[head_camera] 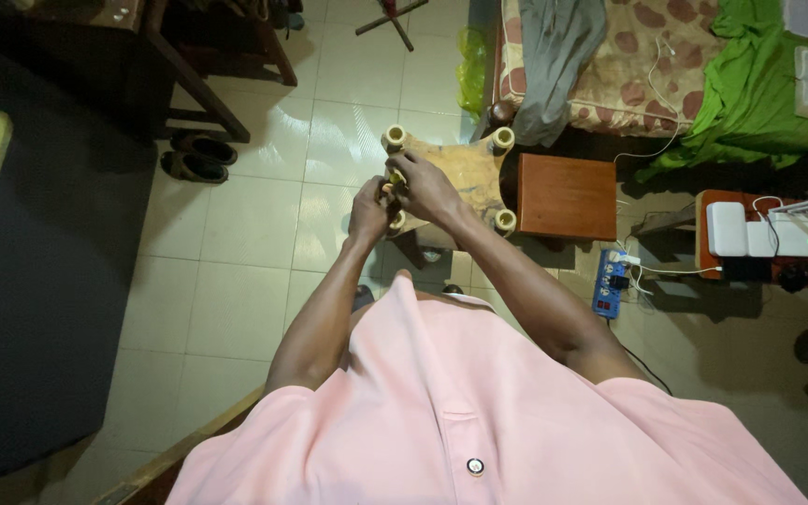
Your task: The person uses a screwdriver to unscrew the legs from a small wooden stool, detaches the leg components, and places the removed parts on a nearby table. They handle the stool frame, turn it over, and work on the fasteners one at a time.
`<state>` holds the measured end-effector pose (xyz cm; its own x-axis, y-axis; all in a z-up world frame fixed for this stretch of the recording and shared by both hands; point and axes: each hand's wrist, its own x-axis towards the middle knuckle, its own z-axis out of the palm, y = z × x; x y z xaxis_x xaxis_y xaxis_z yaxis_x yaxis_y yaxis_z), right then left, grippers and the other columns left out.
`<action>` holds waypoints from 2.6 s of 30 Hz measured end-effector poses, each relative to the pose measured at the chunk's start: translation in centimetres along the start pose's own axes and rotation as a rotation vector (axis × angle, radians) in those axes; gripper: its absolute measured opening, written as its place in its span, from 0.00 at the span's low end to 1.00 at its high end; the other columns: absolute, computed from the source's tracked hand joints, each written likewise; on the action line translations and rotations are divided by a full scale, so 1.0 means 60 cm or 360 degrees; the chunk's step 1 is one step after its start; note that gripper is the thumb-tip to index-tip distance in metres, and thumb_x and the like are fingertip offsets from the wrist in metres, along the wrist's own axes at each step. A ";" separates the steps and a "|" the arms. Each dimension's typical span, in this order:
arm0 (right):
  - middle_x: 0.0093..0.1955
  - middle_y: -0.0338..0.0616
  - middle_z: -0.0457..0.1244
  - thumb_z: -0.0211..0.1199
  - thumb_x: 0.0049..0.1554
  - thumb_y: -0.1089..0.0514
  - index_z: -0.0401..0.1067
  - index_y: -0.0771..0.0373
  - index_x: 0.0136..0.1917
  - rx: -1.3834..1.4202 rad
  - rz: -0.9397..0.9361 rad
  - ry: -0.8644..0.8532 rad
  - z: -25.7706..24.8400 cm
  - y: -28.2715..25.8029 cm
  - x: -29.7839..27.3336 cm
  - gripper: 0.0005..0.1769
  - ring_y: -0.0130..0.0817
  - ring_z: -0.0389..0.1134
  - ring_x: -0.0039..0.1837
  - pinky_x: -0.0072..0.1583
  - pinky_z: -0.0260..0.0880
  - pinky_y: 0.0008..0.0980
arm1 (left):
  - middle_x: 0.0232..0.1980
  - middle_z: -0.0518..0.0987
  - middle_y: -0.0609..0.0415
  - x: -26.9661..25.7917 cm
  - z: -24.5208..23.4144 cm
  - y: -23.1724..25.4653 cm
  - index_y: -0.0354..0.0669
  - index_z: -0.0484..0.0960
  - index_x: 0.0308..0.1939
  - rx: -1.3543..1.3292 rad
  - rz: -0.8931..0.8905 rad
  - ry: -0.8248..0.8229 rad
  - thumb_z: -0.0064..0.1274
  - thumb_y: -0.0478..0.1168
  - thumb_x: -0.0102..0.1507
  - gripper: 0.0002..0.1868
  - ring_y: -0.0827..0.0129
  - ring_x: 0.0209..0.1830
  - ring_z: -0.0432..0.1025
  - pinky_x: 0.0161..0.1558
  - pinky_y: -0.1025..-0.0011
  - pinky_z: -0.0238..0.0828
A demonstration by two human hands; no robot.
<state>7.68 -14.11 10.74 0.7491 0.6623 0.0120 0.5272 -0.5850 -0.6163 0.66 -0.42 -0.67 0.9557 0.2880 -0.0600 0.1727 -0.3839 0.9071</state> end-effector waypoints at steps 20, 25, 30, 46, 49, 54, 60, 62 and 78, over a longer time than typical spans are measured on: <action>0.58 0.46 0.64 0.60 0.51 0.74 0.73 0.61 0.58 0.0251 -0.0030 -0.0024 0.013 -0.021 -0.032 0.22 0.46 0.71 0.58 0.60 0.77 0.38 | 0.59 0.76 0.39 -0.017 0.011 -0.034 0.43 0.70 0.64 -0.0011 0.0218 -0.0057 0.61 0.31 0.58 0.30 0.40 0.57 0.73 0.54 0.54 0.72; 0.61 0.48 0.64 0.60 0.49 0.74 0.71 0.64 0.63 0.0397 -0.0029 0.0044 0.020 -0.033 -0.034 0.27 0.46 0.71 0.59 0.62 0.75 0.37 | 0.56 0.80 0.42 -0.014 0.003 -0.026 0.43 0.75 0.61 0.0041 0.0163 -0.0024 0.59 0.31 0.59 0.25 0.44 0.57 0.75 0.55 0.57 0.74; 0.55 0.53 0.63 0.69 0.56 0.61 0.71 0.65 0.60 0.0379 0.0074 0.0288 0.021 -0.032 -0.032 0.19 0.51 0.69 0.56 0.57 0.72 0.41 | 0.50 0.79 0.42 -0.012 0.007 -0.024 0.41 0.78 0.53 -0.0019 0.0308 0.0032 0.64 0.31 0.50 0.26 0.44 0.51 0.74 0.50 0.57 0.73; 0.57 0.48 0.63 0.66 0.51 0.69 0.74 0.61 0.56 0.0224 0.0349 0.0028 -0.004 -0.032 -0.017 0.19 0.47 0.70 0.57 0.62 0.73 0.39 | 0.60 0.78 0.42 -0.007 -0.015 0.024 0.42 0.69 0.66 -0.0072 0.0216 -0.0175 0.61 0.32 0.58 0.33 0.51 0.60 0.74 0.60 0.61 0.71; 0.59 0.46 0.64 0.66 0.49 0.72 0.74 0.60 0.59 0.0176 0.0358 -0.0028 -0.008 -0.031 -0.020 0.23 0.47 0.70 0.60 0.64 0.72 0.39 | 0.59 0.81 0.45 -0.009 -0.040 0.042 0.44 0.71 0.68 -0.0114 -0.0037 -0.0377 0.57 0.31 0.60 0.31 0.58 0.59 0.77 0.60 0.63 0.73; 0.61 0.46 0.65 0.65 0.44 0.75 0.73 0.63 0.61 0.0187 0.0276 -0.0056 -0.010 -0.036 -0.021 0.30 0.46 0.69 0.62 0.68 0.69 0.38 | 0.57 0.82 0.44 0.006 -0.049 0.034 0.41 0.74 0.66 0.0052 -0.0057 -0.0408 0.53 0.27 0.61 0.28 0.58 0.58 0.78 0.59 0.65 0.74; 0.60 0.48 0.64 0.68 0.56 0.62 0.72 0.63 0.59 0.0250 0.0407 -0.0049 -0.021 -0.054 -0.022 0.18 0.45 0.71 0.58 0.62 0.72 0.39 | 0.54 0.78 0.42 0.005 -0.033 0.018 0.36 0.77 0.57 0.0034 0.0107 -0.0247 0.50 0.31 0.67 0.13 0.52 0.53 0.77 0.54 0.61 0.75; 0.57 0.49 0.65 0.71 0.56 0.57 0.71 0.63 0.56 0.0123 0.0467 -0.0068 -0.024 -0.053 -0.021 0.17 0.47 0.70 0.56 0.59 0.71 0.43 | 0.53 0.78 0.42 0.006 -0.026 0.018 0.37 0.78 0.58 0.0103 0.0134 -0.0233 0.47 0.29 0.65 0.16 0.49 0.53 0.75 0.55 0.59 0.72; 0.56 0.49 0.70 0.63 0.49 0.73 0.75 0.59 0.58 0.0197 0.0004 -0.0103 -0.014 0.019 0.001 0.24 0.45 0.73 0.57 0.60 0.74 0.39 | 0.59 0.81 0.46 0.042 -0.047 -0.010 0.42 0.67 0.69 -0.0297 0.0044 -0.0800 0.52 0.32 0.63 0.29 0.62 0.59 0.76 0.60 0.64 0.71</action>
<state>8.69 -15.14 10.71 0.7207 0.6922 -0.0380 0.4688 -0.5270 -0.7088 2.30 2.98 -0.19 0.9634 -0.1933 -0.1857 0.1444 -0.2095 0.9671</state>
